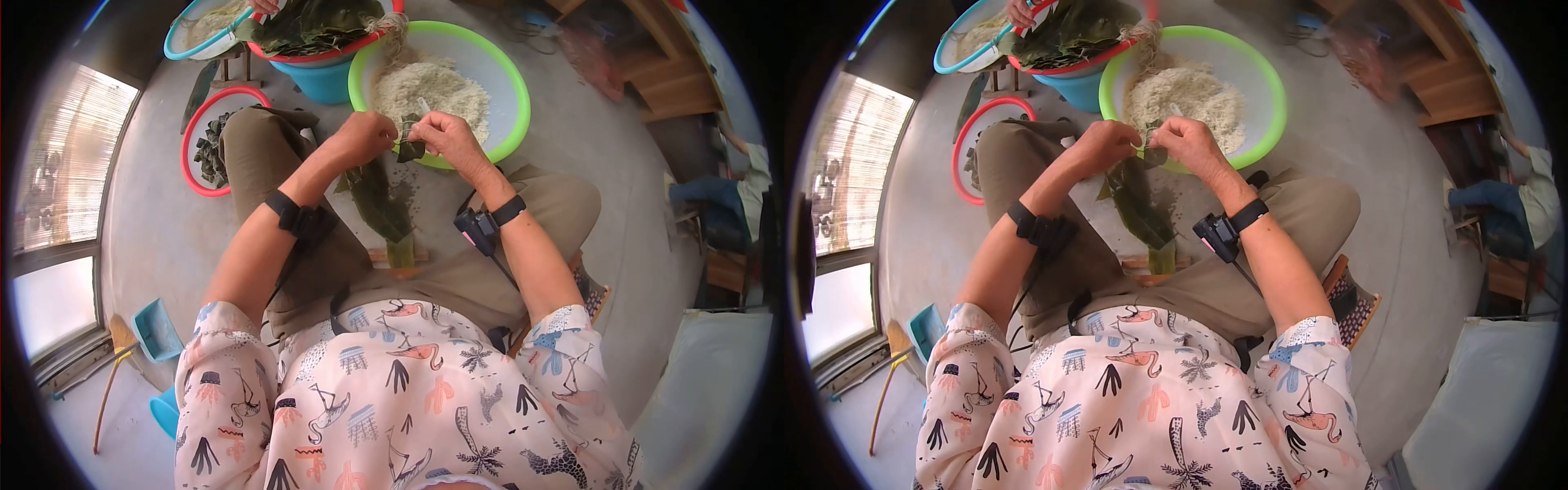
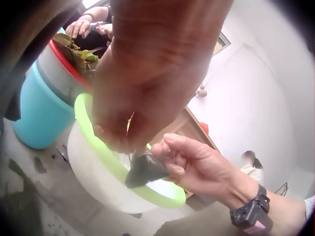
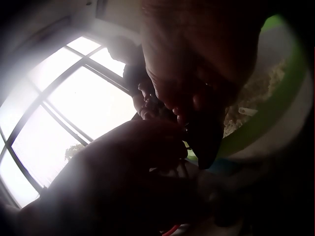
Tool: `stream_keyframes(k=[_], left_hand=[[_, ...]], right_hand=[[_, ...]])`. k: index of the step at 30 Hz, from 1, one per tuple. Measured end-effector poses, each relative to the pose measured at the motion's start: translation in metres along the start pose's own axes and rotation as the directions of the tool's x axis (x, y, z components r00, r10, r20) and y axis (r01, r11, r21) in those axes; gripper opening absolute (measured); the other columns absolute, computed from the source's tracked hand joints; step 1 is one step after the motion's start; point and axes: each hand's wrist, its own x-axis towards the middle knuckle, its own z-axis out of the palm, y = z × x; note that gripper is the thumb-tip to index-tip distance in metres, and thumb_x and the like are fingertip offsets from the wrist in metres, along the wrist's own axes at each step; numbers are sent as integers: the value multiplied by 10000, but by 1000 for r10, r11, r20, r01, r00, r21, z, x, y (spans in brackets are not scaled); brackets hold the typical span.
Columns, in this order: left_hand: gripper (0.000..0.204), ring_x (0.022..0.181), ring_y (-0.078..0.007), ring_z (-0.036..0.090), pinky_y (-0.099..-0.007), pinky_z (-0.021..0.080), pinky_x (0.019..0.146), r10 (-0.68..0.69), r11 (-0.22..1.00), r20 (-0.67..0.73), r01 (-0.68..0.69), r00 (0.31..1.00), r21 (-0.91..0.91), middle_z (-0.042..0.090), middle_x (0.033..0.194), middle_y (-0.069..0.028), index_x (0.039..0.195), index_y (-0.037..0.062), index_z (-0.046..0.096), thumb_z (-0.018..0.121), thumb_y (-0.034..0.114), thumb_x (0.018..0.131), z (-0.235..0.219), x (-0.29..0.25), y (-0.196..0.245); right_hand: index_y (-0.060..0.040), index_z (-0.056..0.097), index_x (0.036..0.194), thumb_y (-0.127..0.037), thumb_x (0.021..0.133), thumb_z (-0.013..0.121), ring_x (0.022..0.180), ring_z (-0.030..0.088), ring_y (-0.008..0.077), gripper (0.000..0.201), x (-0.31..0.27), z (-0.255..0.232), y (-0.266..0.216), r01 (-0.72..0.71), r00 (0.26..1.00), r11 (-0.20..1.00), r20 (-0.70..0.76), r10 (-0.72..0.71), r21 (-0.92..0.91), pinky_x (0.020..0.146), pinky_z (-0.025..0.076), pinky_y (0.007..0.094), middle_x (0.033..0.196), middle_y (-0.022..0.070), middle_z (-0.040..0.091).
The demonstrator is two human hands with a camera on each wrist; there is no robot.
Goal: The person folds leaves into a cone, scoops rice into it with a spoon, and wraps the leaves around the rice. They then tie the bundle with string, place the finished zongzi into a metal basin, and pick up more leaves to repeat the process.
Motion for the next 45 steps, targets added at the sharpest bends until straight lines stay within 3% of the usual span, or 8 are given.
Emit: stream_keyframes(k=[5,7,23,28,38,41,43,45], left_hand=[[148,740,-265,665,-365,506,694,-86,974,48,74,995,214,674,746,-118,863,55,700,652,147,758,-16,2,3],[164,720,-227,658,-345,499,684,-65,997,27,66,998,-39,673,740,-99,864,58,698,669,178,756,-22,3,4],[217,672,-67,572,-227,461,562,-147,897,12,138,989,-420,608,706,17,924,53,665,672,254,841,-4,5,23],[220,725,-85,623,-226,522,673,-150,626,-41,63,988,-778,642,800,7,1037,16,633,629,201,917,2,4,20],[154,760,-119,661,-242,531,694,-125,888,-195,22,973,-459,680,801,-50,972,-6,612,645,112,878,17,3,21],[135,743,-125,649,-261,541,690,-264,715,-122,109,957,-691,654,782,-55,945,-10,579,596,115,897,23,2,17],[135,748,-129,633,-279,545,704,-449,211,126,242,885,-947,626,835,-66,981,-12,547,544,104,913,23,0,12],[153,749,-123,619,-276,535,706,-503,216,88,224,860,-950,614,874,-72,1020,-12,539,541,93,908,25,-2,12]], right_hand=[[-53,640,832,-205,895,628,607,430,38,165,2,2,-4,11,1000,1000,3,-11,-8,558,368,198,737,-40,585],[-51,647,866,-202,885,642,632,461,36,152,2,0,-5,-30,999,996,17,31,-86,573,387,196,768,-35,612],[-10,688,946,-109,800,742,839,627,93,185,7,5,11,53,999,998,-5,-53,42,751,498,260,902,42,701],[-12,686,934,-96,815,712,814,618,81,148,11,4,18,64,998,997,-11,-63,41,734,494,250,873,38,700],[-17,684,928,-98,827,690,785,607,77,129,9,2,13,3,1000,998,-24,-2,58,701,487,240,833,11,680],[-28,690,926,-94,830,683,740,584,61,117,9,2,10,4,999,998,-40,-2,67,656,474,225,808,-4,668],[-10,681,927,-88,855,667,621,495,37,107,8,3,10,-26,999,991,-21,29,134,566,409,191,798,-8,650],[-10,681,932,-87,857,664,606,489,40,109,8,3,8,-35,999,991,-27,39,130,557,404,189,792,-6,647]])
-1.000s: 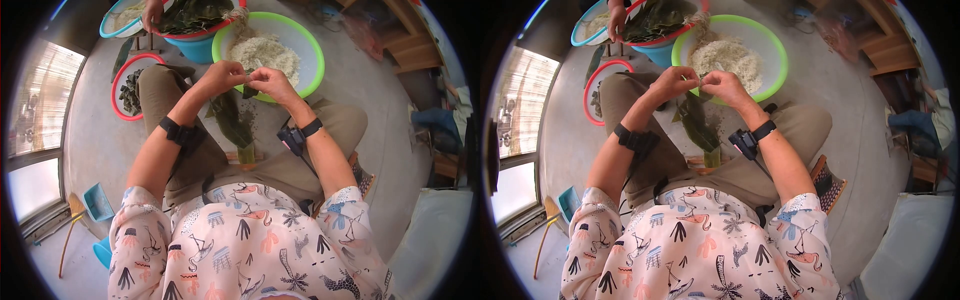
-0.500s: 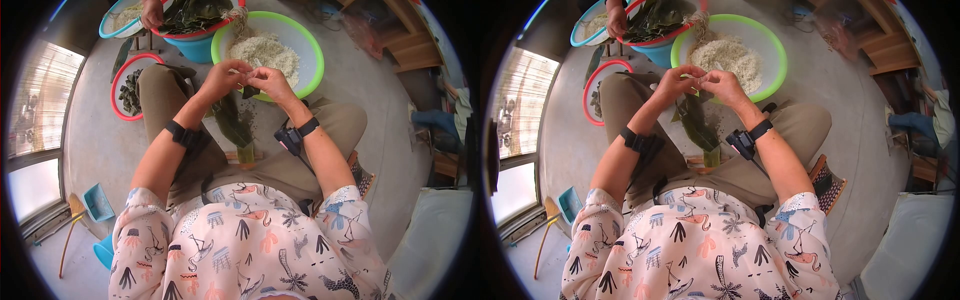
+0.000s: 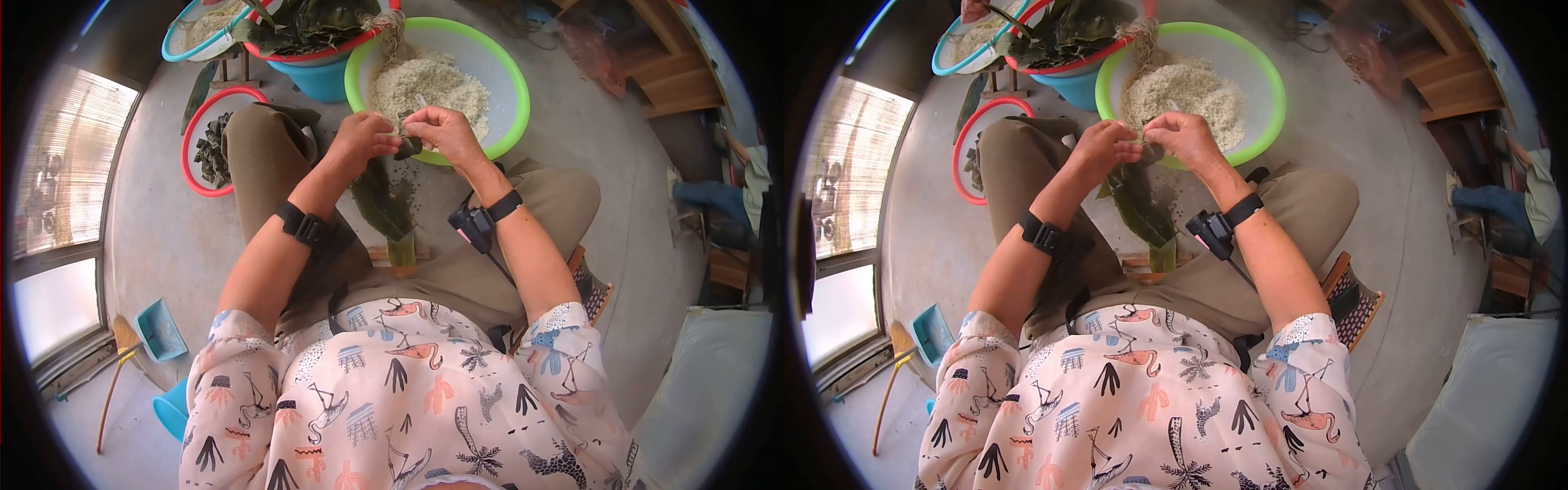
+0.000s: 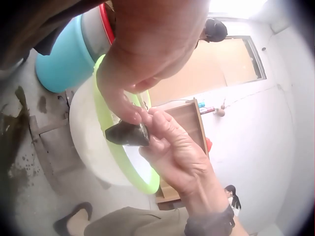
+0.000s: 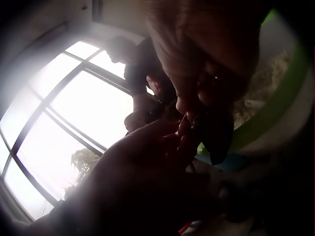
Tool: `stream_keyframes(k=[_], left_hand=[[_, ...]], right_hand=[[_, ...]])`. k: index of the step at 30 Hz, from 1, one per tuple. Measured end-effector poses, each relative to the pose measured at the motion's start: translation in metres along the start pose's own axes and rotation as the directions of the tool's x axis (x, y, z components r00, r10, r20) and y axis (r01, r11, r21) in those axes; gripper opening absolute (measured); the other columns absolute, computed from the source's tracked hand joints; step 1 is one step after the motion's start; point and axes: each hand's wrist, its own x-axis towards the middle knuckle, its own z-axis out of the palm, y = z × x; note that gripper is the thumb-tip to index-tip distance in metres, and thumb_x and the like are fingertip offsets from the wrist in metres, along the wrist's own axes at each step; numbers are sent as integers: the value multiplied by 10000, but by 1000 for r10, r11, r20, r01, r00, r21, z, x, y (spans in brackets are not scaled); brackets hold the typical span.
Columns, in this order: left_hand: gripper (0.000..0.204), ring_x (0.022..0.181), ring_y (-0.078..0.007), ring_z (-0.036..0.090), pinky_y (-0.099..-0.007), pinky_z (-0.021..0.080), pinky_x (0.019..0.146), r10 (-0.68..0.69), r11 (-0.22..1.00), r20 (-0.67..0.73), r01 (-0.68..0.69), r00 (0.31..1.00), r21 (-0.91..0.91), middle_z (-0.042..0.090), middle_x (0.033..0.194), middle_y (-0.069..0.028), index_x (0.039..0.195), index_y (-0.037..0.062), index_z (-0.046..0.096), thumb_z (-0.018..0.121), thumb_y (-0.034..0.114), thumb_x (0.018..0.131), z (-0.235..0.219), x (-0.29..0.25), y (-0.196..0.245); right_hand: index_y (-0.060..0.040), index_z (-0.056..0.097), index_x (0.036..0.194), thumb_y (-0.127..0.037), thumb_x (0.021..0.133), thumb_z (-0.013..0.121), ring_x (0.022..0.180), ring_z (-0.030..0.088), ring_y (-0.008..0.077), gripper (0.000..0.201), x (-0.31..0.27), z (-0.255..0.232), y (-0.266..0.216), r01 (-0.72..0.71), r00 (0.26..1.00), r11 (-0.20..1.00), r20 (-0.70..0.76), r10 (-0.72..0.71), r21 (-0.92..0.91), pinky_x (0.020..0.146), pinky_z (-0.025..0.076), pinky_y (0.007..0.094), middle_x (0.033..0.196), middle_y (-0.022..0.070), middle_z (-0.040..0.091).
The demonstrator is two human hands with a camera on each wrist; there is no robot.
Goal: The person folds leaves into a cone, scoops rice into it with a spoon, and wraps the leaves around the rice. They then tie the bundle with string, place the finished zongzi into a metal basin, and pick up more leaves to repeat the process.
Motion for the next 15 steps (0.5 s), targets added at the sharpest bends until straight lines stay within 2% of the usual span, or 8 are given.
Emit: stream_keyframes(k=[2,3,4,5,7,8,10,15], left_hand=[[182,750,-116,604,-273,525,709,20,1000,-68,-21,997,-3,602,912,-78,1060,-11,531,538,81,903,-2,-4,3],[220,749,-107,595,-266,513,705,214,945,21,-213,977,249,601,938,-67,1096,-4,532,557,75,892,-4,-6,6],[263,748,-99,586,-259,501,701,370,793,154,-398,916,461,601,963,-56,1131,3,533,577,69,881,-5,-7,8],[263,748,-99,586,-259,501,701,369,794,154,-397,916,461,601,963,-56,1131,3,533,577,69,881,-1,-8,7],[330,727,-80,559,-249,480,683,429,687,301,-524,852,504,604,916,-17,1167,39,557,628,50,846,9,-10,4],[330,727,-80,559,-249,480,683,430,686,301,-524,852,505,604,916,-17,1167,39,557,628,50,846,9,-10,2],[342,732,-76,558,-249,475,686,460,571,310,-545,832,614,603,850,5,1158,70,581,662,43,827,8,-7,-2],[302,723,-96,565,-266,478,686,477,526,278,-524,834,670,596,775,-8,1096,66,587,685,53,810,9,-5,-3]], right_hand=[[-9,682,937,-85,859,662,592,482,43,111,0,0,0,-7,1000,1000,-7,7,-4,548,399,187,786,-4,645],[-31,693,910,-92,842,673,602,487,41,94,0,0,1,-2,1000,1000,-9,2,3,553,407,194,763,-21,632],[-53,704,883,-99,825,685,611,493,38,77,0,-1,1,3,1000,1000,-12,-3,9,558,415,201,740,-39,620],[-53,704,883,-99,825,685,611,493,38,77,1,-2,3,2,1000,1000,-11,-2,9,558,415,201,740,-39,620],[-50,703,883,-104,824,690,614,495,38,81,2,-1,4,17,1000,1000,11,-17,13,554,411,201,737,-42,616],[-50,703,883,-104,824,690,614,495,38,81,2,-1,6,18,1000,1000,12,-18,13,554,411,201,737,-42,616],[-43,701,877,-104,827,695,610,494,39,79,1,-1,5,70,997,997,17,-71,34,552,408,201,728,-35,613],[-36,699,870,-95,839,688,591,492,43,67,-1,3,5,67,998,996,-20,-66,63,533,400,199,718,-27,612]])
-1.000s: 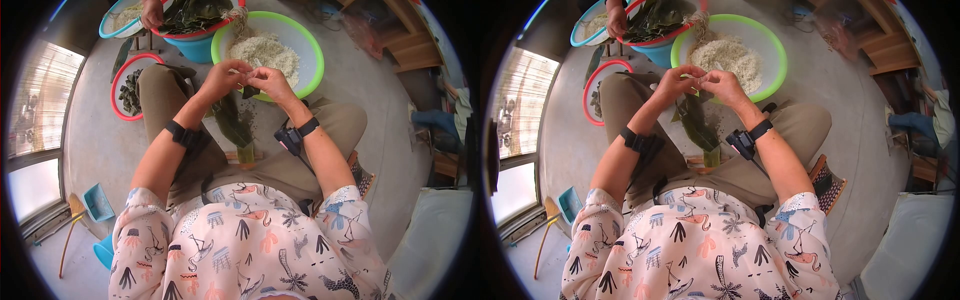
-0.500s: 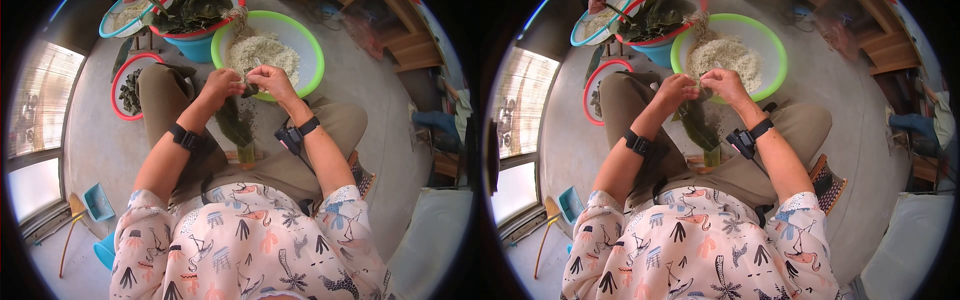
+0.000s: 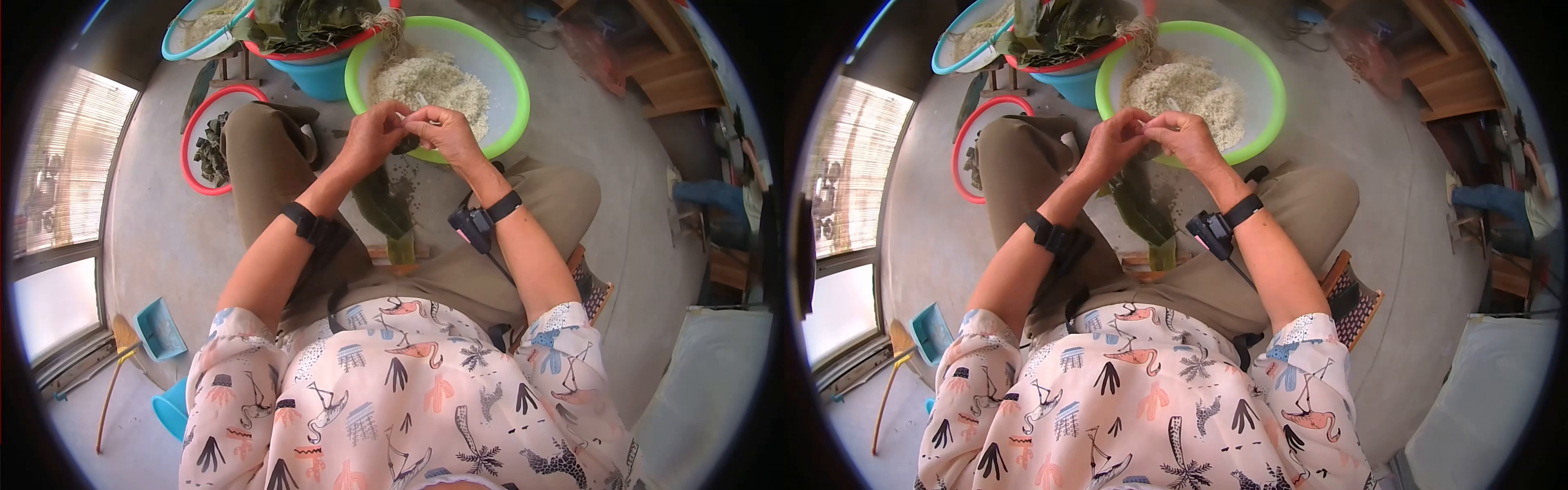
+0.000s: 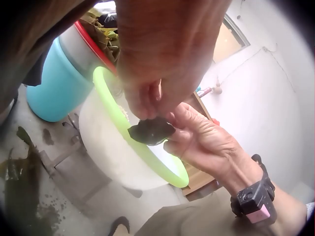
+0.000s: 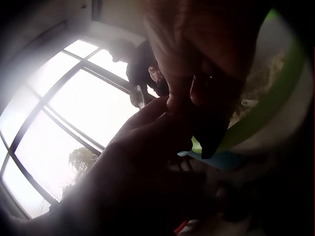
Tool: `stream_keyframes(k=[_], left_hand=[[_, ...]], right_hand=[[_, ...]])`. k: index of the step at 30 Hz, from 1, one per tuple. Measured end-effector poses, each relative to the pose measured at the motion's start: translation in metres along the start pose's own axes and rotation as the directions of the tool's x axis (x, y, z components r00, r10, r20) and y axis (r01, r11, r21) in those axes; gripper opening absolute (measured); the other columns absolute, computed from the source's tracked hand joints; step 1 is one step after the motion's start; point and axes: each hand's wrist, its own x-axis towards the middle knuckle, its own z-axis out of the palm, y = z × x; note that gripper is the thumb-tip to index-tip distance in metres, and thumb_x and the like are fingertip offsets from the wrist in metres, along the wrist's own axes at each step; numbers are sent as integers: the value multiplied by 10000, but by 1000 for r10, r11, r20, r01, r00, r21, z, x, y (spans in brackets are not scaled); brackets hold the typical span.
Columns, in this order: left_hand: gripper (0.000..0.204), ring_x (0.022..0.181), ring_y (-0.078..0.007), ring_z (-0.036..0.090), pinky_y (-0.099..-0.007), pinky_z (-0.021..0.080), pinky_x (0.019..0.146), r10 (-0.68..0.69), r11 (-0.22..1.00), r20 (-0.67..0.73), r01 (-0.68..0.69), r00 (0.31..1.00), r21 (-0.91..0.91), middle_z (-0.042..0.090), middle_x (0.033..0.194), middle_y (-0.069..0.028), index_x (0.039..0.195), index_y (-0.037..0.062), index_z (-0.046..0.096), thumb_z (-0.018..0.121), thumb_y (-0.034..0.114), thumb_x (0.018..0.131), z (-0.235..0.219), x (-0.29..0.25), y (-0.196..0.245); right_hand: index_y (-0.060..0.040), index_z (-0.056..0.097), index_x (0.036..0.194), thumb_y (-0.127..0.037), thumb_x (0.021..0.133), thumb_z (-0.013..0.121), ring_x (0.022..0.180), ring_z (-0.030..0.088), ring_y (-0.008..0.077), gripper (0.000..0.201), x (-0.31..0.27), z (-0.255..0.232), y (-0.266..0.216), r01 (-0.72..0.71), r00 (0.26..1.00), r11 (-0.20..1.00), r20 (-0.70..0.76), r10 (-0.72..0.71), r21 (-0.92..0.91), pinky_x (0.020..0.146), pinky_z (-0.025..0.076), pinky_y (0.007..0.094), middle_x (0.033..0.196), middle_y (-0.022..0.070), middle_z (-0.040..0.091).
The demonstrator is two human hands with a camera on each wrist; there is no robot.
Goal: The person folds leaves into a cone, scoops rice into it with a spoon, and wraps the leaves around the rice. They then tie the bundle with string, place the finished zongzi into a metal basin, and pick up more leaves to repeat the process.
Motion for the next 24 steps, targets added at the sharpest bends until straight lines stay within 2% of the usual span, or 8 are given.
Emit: stream_keyframes(k=[8,10,13,16,20,22,23,24], left_hand=[[214,694,-179,594,-305,491,665,55,997,-153,-46,987,62,580,753,-79,969,53,576,689,55,787,10,-5,6],[161,673,-294,614,-387,501,612,318,935,-160,-281,935,216,572,792,-93,917,85,586,661,49,779,11,-4,4],[163,705,-329,609,-413,508,614,407,880,-144,-344,902,328,552,818,-90,900,121,602,650,43,765,13,-6,5],[153,750,-313,621,-389,508,668,388,874,-75,-341,919,345,564,826,-107,896,82,631,645,3,765,12,-10,13],[170,715,-308,610,-372,507,658,424,842,-33,-380,905,383,561,825,-120,915,80,633,638,16,757,11,-8,12],[113,647,-231,598,-312,489,606,310,923,-102,-273,945,273,568,768,-76,900,66,630,647,82,789,14,-4,5],[113,647,-231,598,-312,489,606,311,922,-100,-274,945,274,568,768,-76,900,66,630,647,82,789,12,-2,1],[104,637,-182,574,-280,470,598,-70,997,-18,69,997,-44,561,748,-44,886,63,627,654,121,805,8,1,0]], right_hand=[[-4,647,889,-83,883,643,537,498,59,80,3,3,2,-1,994,992,-107,14,124,493,392,203,719,15,627],[0,619,881,-78,906,610,528,502,65,83,5,2,3,-13,995,992,-96,25,124,477,386,207,721,31,631],[-5,617,865,-76,910,599,529,499,64,86,8,1,5,-50,993,994,-105,60,100,467,381,211,723,31,630],[-8,616,870,-89,904,610,529,496,62,88,9,-1,9,-59,993,992,-99,71,113,462,379,213,719,30,629],[-9,602,915,-89,896,608,533,506,64,82,8,-3,8,-83,991,989,-99,95,119,469,396,217,736,23,617],[-16,584,969,-79,891,595,542,524,70,100,7,-2,8,-38,989,994,-141,52,100,487,424,222,749,10,598],[-16,584,969,-79,891,595,542,524,70,100,6,-2,8,-38,989,994,-142,52,102,487,424,222,749,10,598],[-20,576,989,-68,889,587,563,538,72,112,4,-3,7,-22,991,995,-132,35,99,509,441,225,772,11,592]])
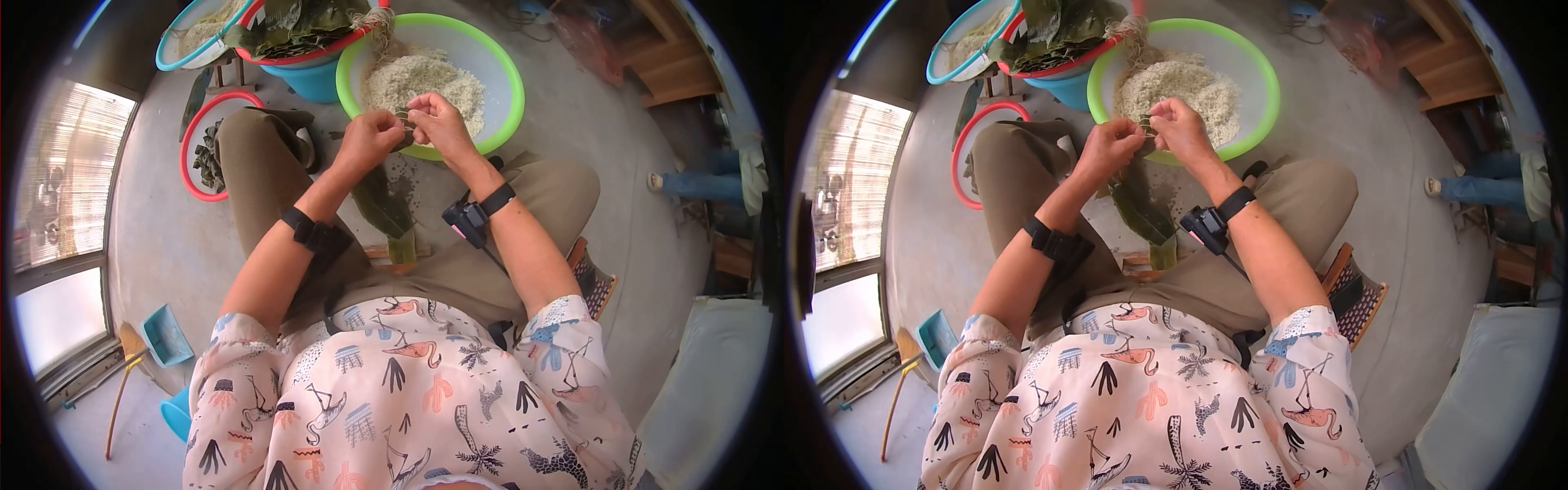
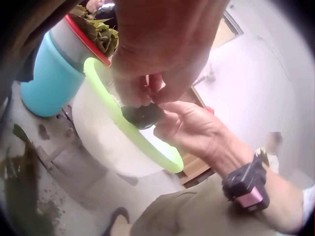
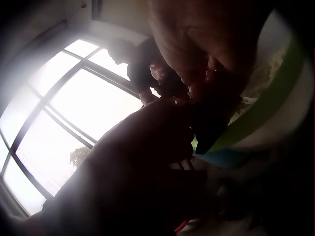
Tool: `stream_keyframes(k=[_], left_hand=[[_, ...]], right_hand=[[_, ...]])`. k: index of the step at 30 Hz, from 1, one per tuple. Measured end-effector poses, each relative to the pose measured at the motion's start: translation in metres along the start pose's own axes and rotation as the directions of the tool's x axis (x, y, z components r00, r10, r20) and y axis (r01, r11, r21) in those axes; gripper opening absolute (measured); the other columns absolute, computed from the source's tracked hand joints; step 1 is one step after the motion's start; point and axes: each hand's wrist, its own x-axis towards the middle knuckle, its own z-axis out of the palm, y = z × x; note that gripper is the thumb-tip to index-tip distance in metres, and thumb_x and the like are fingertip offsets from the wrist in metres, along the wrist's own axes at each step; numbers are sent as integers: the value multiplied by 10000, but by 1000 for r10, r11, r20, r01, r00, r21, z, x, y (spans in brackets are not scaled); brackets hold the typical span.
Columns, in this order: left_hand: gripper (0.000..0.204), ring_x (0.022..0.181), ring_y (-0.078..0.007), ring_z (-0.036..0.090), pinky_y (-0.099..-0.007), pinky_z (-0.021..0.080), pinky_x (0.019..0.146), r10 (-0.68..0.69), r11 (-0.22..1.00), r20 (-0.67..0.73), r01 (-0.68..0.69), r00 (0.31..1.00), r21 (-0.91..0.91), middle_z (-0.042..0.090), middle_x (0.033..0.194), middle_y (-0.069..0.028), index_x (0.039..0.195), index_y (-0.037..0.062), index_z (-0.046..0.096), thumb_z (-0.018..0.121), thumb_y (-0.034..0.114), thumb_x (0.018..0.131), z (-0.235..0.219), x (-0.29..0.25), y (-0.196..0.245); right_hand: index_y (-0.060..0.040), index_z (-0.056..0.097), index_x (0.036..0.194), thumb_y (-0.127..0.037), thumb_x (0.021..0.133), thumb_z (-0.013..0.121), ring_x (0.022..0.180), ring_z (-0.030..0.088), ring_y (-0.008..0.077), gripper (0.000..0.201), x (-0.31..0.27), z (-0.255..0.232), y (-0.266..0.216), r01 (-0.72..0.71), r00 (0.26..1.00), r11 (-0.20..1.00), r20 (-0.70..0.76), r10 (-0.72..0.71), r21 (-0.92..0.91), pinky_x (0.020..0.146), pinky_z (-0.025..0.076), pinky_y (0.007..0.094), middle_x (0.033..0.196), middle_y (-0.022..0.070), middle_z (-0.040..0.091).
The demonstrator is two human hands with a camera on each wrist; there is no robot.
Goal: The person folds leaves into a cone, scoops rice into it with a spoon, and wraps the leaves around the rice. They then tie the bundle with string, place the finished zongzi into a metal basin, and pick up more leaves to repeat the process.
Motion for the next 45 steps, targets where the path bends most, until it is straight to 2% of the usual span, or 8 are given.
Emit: stream_keyframes(k=[1,8,10,17,19,22,28,45], left_hand=[[120,627,-132,551,-248,451,590,-343,888,174,379,923,-260,554,727,-12,873,59,624,661,160,820,-4,1,-1],[146,662,-84,515,-219,432,593,-469,661,351,586,810,-469,547,766,15,901,51,632,642,192,865,-18,12,-15],[114,679,-69,513,-208,428,591,-495,585,381,624,781,-518,557,795,24,927,62,643,650,157,864,-18,12,-20],[133,664,-47,510,-193,415,578,-439,647,417,602,796,-467,555,773,43,961,73,641,655,187,895,-18,11,-24],[155,658,-46,510,-196,417,582,-431,670,417,593,801,-447,554,763,49,975,75,633,651,212,905,-20,11,-22],[166,670,-46,514,-198,417,588,-436,662,410,594,801,-456,554,768,45,985,78,630,647,224,908,-21,11,-24],[195,692,-53,519,-203,426,605,-411,689,400,567,819,-452,555,775,38,982,80,629,652,257,906,-17,10,-22],[173,683,-87,593,-245,477,603,-175,971,152,196,973,-139,612,794,-15,959,19,596,657,155,870,-18,0,-17]], right_hand=[[-23,568,1008,-58,886,578,583,552,75,128,-1,-1,-1,17,1000,1000,13,-17,0,531,457,229,795,11,586],[-23,617,909,-76,861,645,681,583,86,77,-7,-5,-7,0,991,1000,131,4,-30,633,487,233,861,9,570],[-18,636,834,-102,835,688,720,588,96,99,-7,-4,-4,177,975,957,172,-139,-231,654,494,244,839,1,568],[-23,643,821,-149,803,717,719,590,109,148,-8,-1,-9,347,937,760,172,-304,-549,674,503,270,820,-6,570],[-37,637,823,-173,806,716,699,586,103,158,-5,-3,-10,-26,990,980,132,52,-197,664,501,269,819,-2,581],[-47,632,839,-204,815,717,675,575,84,180,-7,-8,-16,-219,968,970,153,201,106,630,496,259,817,3,601],[-47,618,846,-190,841,699,633,568,77,165,-6,-5,-6,40,988,973,155,-5,-227,589,490,248,765,-3,613],[-41,581,876,-175,914,588,724,605,91,140,-5,-17,-7,-79,972,976,201,121,-205,702,528,269,780,15,605]])
